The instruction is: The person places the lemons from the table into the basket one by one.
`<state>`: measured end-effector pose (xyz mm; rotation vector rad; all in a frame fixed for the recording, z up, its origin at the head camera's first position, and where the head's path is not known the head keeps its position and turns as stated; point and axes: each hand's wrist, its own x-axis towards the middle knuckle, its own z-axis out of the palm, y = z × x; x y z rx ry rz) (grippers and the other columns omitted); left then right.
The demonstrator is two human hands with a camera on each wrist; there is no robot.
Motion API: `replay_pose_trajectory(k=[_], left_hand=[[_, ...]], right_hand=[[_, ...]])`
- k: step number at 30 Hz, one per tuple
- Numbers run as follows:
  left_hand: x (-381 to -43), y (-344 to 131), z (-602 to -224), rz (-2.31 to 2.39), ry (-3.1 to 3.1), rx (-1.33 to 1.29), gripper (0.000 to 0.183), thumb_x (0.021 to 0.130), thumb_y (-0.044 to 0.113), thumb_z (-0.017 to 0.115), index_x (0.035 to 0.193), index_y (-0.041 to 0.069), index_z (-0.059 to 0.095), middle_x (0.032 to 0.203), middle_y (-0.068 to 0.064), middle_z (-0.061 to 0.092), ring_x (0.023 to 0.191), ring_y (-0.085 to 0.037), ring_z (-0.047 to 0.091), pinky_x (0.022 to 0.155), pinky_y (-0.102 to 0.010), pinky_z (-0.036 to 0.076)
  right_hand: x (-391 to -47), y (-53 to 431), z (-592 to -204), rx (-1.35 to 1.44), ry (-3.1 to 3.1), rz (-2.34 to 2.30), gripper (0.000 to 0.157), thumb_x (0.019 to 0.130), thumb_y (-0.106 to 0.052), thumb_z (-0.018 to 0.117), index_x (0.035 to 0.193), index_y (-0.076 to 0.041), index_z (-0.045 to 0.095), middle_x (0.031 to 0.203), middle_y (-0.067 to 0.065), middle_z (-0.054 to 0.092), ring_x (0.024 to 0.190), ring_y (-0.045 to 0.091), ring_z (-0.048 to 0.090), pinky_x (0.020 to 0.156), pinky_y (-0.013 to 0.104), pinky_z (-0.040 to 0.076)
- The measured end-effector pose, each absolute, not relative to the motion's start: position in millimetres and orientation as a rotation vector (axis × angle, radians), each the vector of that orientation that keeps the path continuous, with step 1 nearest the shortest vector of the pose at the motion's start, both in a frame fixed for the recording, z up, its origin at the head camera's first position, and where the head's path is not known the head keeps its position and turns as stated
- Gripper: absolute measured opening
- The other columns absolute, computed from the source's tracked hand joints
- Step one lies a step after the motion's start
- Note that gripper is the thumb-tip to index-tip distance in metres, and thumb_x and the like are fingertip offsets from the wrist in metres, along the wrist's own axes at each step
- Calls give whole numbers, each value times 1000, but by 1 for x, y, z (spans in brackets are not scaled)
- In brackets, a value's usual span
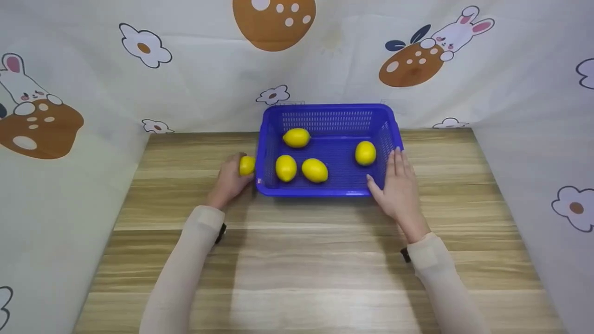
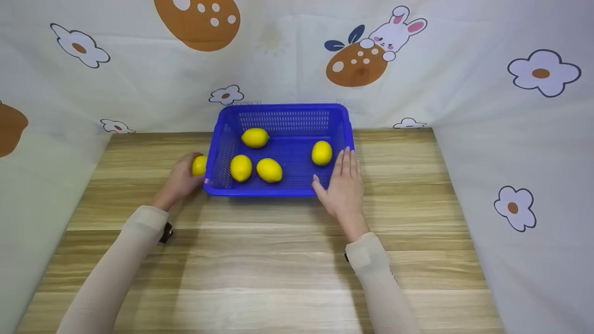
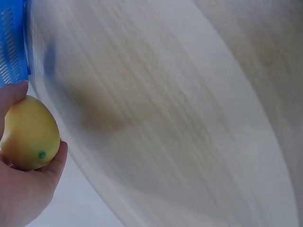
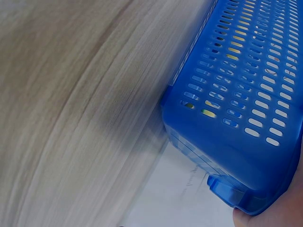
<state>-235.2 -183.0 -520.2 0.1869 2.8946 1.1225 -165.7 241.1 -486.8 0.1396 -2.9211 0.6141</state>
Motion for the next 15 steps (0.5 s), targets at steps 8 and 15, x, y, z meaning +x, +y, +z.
replay_pose_trajectory(k=[8, 15], left_hand=[[-230, -189, -514, 1179, 2878, 177, 64, 91, 7, 76, 145, -14, 48, 138, -36, 57, 122, -48, 58, 106, -59, 50], [-227, -195, -511, 1201, 2897, 153, 67, 90, 5, 78, 145, -16, 47, 140, -38, 55, 124, -50, 56, 109, -60, 48]], right_hand=[[-166, 241, -487, 143, -2911, 605, 88, 103, -46, 51, 157, 19, 26, 168, 37, 20, 158, 50, 19, 131, 58, 15], [-166, 242, -487, 147, -2931, 583, 89, 104, -48, 50, 158, 19, 24, 168, 36, 19, 159, 48, 18, 132, 56, 15]])
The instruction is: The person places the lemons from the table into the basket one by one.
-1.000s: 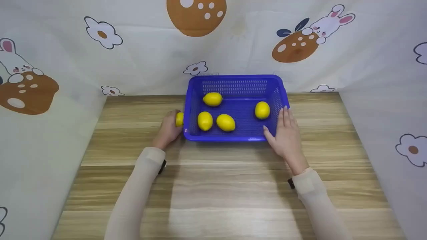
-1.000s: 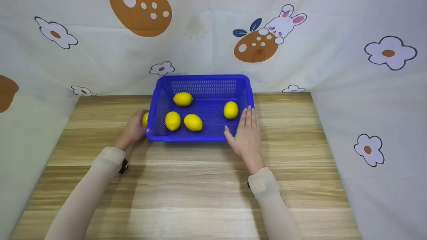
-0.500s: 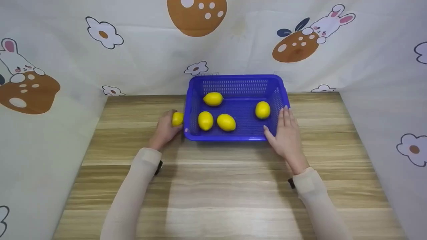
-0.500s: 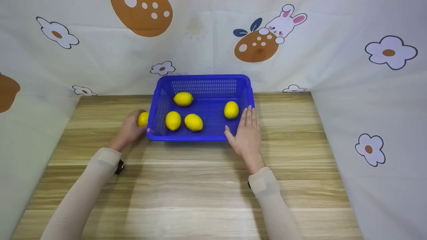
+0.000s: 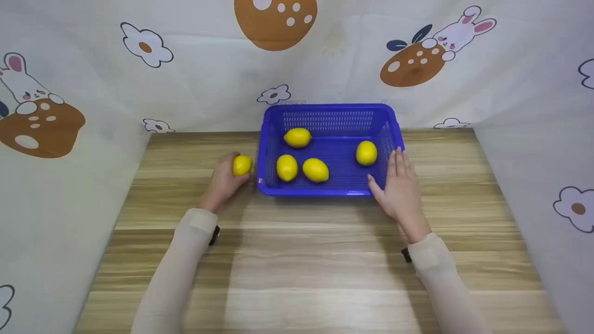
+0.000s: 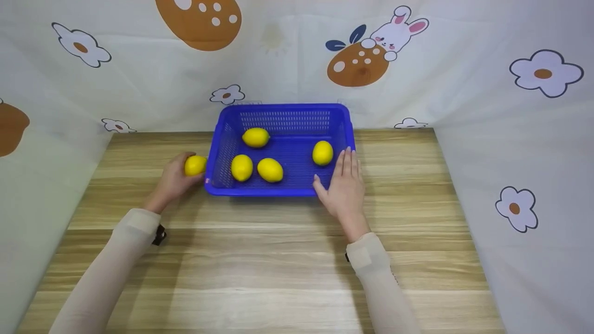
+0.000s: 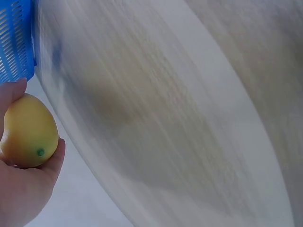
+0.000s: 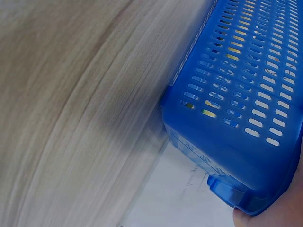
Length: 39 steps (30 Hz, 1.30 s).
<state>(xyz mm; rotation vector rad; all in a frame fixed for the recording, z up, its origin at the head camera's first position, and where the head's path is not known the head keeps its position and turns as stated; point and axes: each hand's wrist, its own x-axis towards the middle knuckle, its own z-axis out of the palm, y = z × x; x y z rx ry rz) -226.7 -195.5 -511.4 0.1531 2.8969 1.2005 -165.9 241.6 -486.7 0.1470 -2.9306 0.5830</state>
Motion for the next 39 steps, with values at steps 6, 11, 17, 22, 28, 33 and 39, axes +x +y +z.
replay_pose_trajectory(k=[6, 11, 17, 22, 28, 33, 39], left_hand=[[-223, -200, -507, 1197, 2915, 129, 69, 89, 9, 80, 144, -18, 47, 137, -39, 56, 122, -49, 57, 107, -59, 49], [-219, -203, -499, 1180, 2917, 123, 67, 90, 12, 82, 143, -16, 50, 134, -36, 59, 118, -47, 59, 103, -58, 52], [-215, -205, -487, 1166, 2917, 140, 62, 92, 15, 81, 141, -12, 53, 131, -33, 59, 116, -45, 60, 103, -59, 52], [-212, -204, -476, 1151, 2934, 172, 61, 92, 14, 81, 140, -11, 53, 131, -32, 59, 115, -45, 59, 102, -58, 52], [-209, -203, -464, 1137, 2963, 245, 60, 91, 14, 82, 137, -14, 55, 127, -33, 61, 112, -46, 59, 98, -58, 52], [-207, -202, -452, 1130, 2978, 297, 62, 89, 14, 84, 135, -15, 55, 127, -34, 61, 113, -47, 59, 99, -59, 52], [-204, -199, -435, 1115, 2967, 347, 62, 89, 12, 84, 136, -15, 54, 127, -33, 59, 112, -45, 59, 99, -58, 53]], right_hand=[[-166, 242, -486, 146, -2941, 567, 90, 104, -49, 49, 158, 19, 23, 168, 36, 19, 159, 48, 18, 132, 55, 15], [-165, 241, -485, 147, -2948, 568, 90, 105, -48, 50, 158, 19, 24, 169, 36, 19, 159, 49, 18, 132, 55, 14], [-166, 241, -485, 147, -2946, 572, 90, 105, -48, 50, 158, 19, 23, 169, 36, 18, 159, 49, 18, 132, 55, 14], [-166, 241, -485, 145, -2955, 569, 90, 105, -48, 49, 158, 19, 22, 169, 36, 17, 160, 49, 15, 132, 56, 14], [-166, 241, -485, 142, -2957, 585, 90, 105, -48, 49, 158, 19, 23, 169, 36, 17, 159, 49, 16, 132, 56, 13], [-167, 242, -486, 131, -2960, 618, 90, 104, -48, 50, 159, 18, 22, 170, 35, 16, 160, 47, 14, 132, 55, 11], [-166, 242, -485, 126, -2964, 600, 89, 105, -47, 50, 159, 18, 22, 170, 35, 16, 160, 48, 14, 131, 58, 14]])
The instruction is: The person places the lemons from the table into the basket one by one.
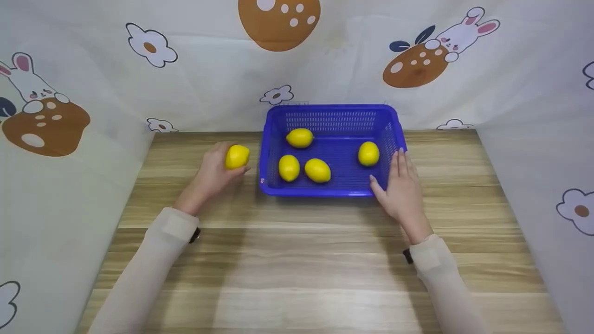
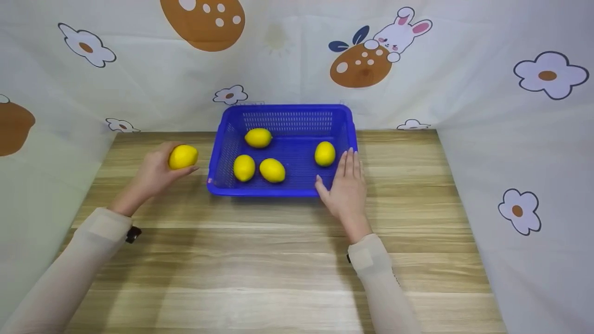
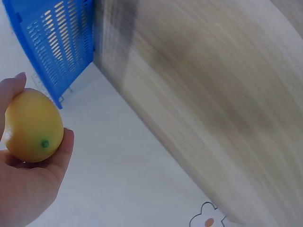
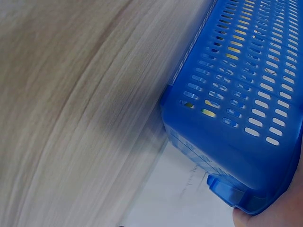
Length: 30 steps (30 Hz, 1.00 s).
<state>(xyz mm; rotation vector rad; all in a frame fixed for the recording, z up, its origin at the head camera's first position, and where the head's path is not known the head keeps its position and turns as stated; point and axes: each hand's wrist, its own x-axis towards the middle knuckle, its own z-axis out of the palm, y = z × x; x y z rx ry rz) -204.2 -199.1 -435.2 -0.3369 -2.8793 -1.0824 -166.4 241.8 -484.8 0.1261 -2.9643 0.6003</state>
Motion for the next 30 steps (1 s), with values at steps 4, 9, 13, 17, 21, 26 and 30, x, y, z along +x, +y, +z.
replay_pose_trajectory(k=[4, 9, 13, 17, 21, 26, 30], left_hand=[[-203, -197, -428, -1091, -2882, -357, 63, 89, 12, 84, 137, -15, 53, 130, -33, 58, 114, -46, 59, 101, -58, 53], [-202, -196, -419, -1095, -2864, -370, 62, 88, 10, 85, 136, -14, 55, 130, -32, 59, 114, -45, 60, 100, -58, 54], [-201, -195, -412, -1084, -2867, -386, 62, 89, 12, 84, 136, -14, 54, 129, -32, 59, 113, -45, 59, 99, -58, 53], [-201, -193, -408, -1068, -2857, -420, 62, 88, 12, 85, 136, -14, 55, 129, -31, 60, 113, -45, 59, 100, -57, 53], [-201, -192, -405, -1051, -2838, -470, 60, 86, 10, 86, 133, -14, 56, 126, -32, 61, 112, -45, 60, 98, -57, 53], [-200, -192, -403, -1049, -2846, -478, 59, 87, 10, 86, 132, -13, 57, 124, -30, 62, 110, -43, 61, 96, -56, 55], [-199, -192, -402, -1055, -2859, -460, 59, 87, 11, 86, 132, -13, 57, 126, -30, 62, 111, -43, 61, 97, -55, 54]], right_hand=[[-166, 242, -485, 128, -2971, 598, 89, 105, -47, 49, 159, 18, 21, 170, 35, 15, 160, 48, 13, 132, 57, 12], [-166, 242, -485, 130, -2973, 597, 89, 105, -47, 49, 159, 18, 21, 170, 35, 15, 160, 49, 14, 132, 57, 12], [-166, 242, -484, 132, -2970, 597, 89, 105, -47, 49, 159, 18, 22, 170, 35, 15, 159, 49, 16, 132, 57, 12], [-166, 242, -485, 134, -2970, 598, 89, 105, -47, 49, 159, 18, 22, 170, 35, 15, 160, 49, 15, 132, 57, 13], [-166, 241, -485, 130, -2975, 601, 89, 105, -48, 48, 159, 18, 22, 170, 35, 15, 160, 48, 14, 131, 58, 14], [-166, 241, -485, 127, -2978, 614, 89, 105, -48, 48, 159, 17, 21, 170, 34, 15, 160, 48, 13, 132, 58, 12], [-166, 241, -484, 128, -2983, 611, 89, 105, -48, 48, 160, 17, 20, 171, 34, 13, 161, 48, 11, 132, 58, 11]])
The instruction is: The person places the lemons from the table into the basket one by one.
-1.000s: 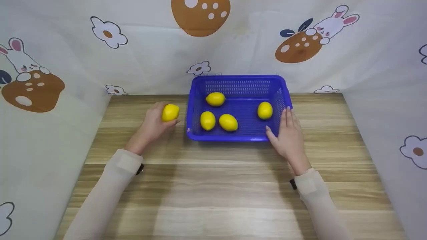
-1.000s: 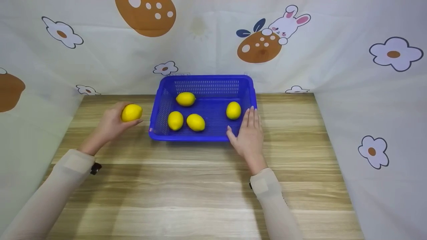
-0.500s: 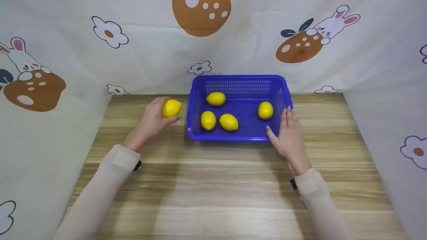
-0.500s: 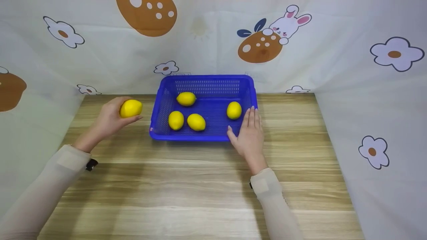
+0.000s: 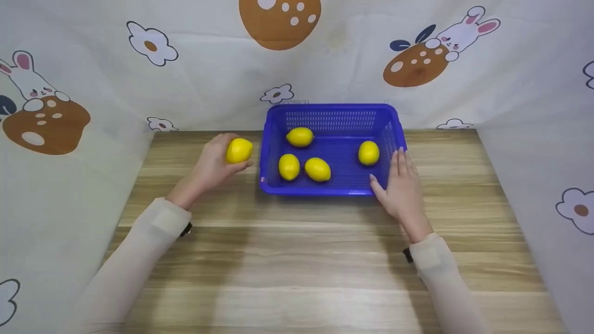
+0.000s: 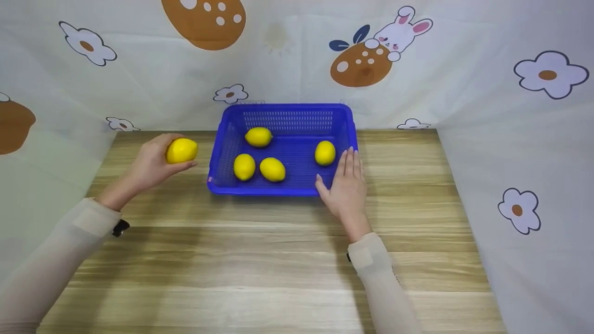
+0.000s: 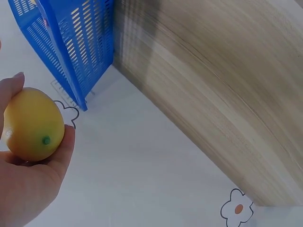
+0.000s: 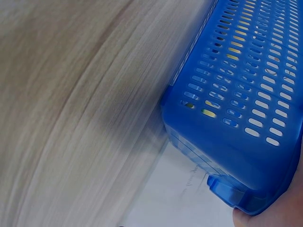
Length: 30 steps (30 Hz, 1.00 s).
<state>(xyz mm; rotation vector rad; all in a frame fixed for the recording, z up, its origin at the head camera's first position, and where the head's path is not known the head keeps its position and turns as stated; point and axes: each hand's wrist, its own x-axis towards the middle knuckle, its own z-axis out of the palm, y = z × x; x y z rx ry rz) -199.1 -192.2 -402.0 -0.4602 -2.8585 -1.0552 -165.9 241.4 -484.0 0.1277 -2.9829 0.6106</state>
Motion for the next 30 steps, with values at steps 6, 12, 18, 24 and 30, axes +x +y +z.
replay_pose_trajectory(k=[6, 12, 18, 24, 30], left_hand=[[-199, -191, -397, -1057, -2875, -446, 58, 89, 13, 85, 133, -12, 56, 126, -30, 61, 111, -43, 59, 96, -56, 53], [-201, -185, -390, -1066, -2887, -458, 60, 90, 13, 83, 135, -12, 54, 129, -30, 61, 112, -43, 59, 95, -55, 55], [-204, -178, -384, -1059, -2900, -489, 57, 91, 17, 82, 134, -10, 55, 126, -29, 63, 109, -41, 59, 91, -52, 55], [-207, -170, -380, -1058, -2900, -508, 58, 91, 18, 84, 134, -10, 56, 125, -28, 64, 109, -41, 60, 93, -52, 56], [-212, -162, -373, -1100, -2926, -507, 60, 93, 20, 82, 138, -8, 53, 127, -25, 64, 110, -39, 61, 92, -49, 58]], right_hand=[[-166, 241, -484, 134, -2991, 615, 89, 106, -49, 47, 160, 17, 20, 171, 34, 12, 161, 47, 10, 132, 58, 11], [-166, 240, -484, 137, -2983, 601, 90, 106, -49, 47, 160, 17, 20, 171, 34, 13, 160, 48, 12, 131, 58, 13], [-166, 241, -485, 141, -2965, 605, 89, 105, -48, 48, 159, 18, 21, 170, 35, 15, 160, 48, 13, 131, 58, 14], [-166, 242, -485, 149, -2933, 582, 88, 104, -46, 50, 157, 20, 26, 168, 37, 20, 159, 49, 19, 131, 57, 17], [-165, 242, -484, 151, -2953, 579, 89, 104, -47, 49, 158, 19, 24, 169, 36, 17, 159, 49, 17, 132, 56, 15]])
